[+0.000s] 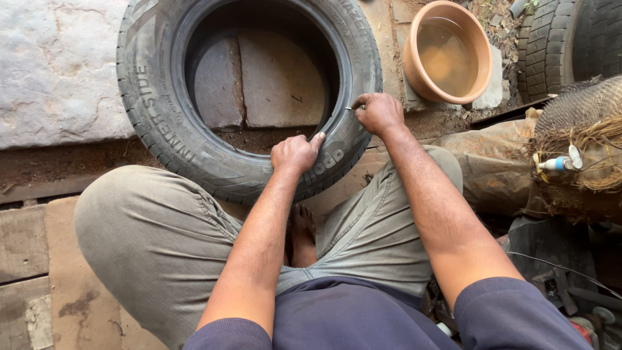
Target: The person sits on the ground and uses a metal tool to pry and scrape the inner bead of a car tire. The tire is positioned upright against a concrete block for stability. The person repeatedly works the tool along the inner circumference of the tire.
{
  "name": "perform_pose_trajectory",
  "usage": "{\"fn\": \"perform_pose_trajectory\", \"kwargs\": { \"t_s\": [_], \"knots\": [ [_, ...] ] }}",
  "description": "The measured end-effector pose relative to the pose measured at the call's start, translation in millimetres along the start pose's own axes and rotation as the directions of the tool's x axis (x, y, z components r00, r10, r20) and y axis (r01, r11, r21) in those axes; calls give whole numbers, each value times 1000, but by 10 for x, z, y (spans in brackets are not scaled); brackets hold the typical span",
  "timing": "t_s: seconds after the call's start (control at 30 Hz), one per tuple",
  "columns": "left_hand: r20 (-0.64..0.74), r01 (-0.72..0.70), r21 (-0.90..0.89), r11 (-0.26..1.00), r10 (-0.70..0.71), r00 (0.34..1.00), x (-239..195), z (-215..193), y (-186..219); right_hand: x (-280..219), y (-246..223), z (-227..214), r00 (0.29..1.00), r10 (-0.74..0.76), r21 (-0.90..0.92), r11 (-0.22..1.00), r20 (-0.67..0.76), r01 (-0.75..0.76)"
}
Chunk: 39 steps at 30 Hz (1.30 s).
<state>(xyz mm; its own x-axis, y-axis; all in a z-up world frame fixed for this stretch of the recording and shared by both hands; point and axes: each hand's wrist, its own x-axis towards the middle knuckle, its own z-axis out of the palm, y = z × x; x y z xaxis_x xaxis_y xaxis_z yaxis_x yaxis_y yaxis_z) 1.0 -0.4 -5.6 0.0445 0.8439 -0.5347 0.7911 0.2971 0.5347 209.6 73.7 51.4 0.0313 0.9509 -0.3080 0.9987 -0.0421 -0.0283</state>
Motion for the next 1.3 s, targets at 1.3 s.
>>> {"fn": "perform_pose_trajectory", "kwargs": {
  "t_s": [1.3],
  "knots": [
    [8,36,-198,979,-35,999,55,-110,-82,-532,-469,-20,977,-73,-16,997,202,78]
  ]
}}
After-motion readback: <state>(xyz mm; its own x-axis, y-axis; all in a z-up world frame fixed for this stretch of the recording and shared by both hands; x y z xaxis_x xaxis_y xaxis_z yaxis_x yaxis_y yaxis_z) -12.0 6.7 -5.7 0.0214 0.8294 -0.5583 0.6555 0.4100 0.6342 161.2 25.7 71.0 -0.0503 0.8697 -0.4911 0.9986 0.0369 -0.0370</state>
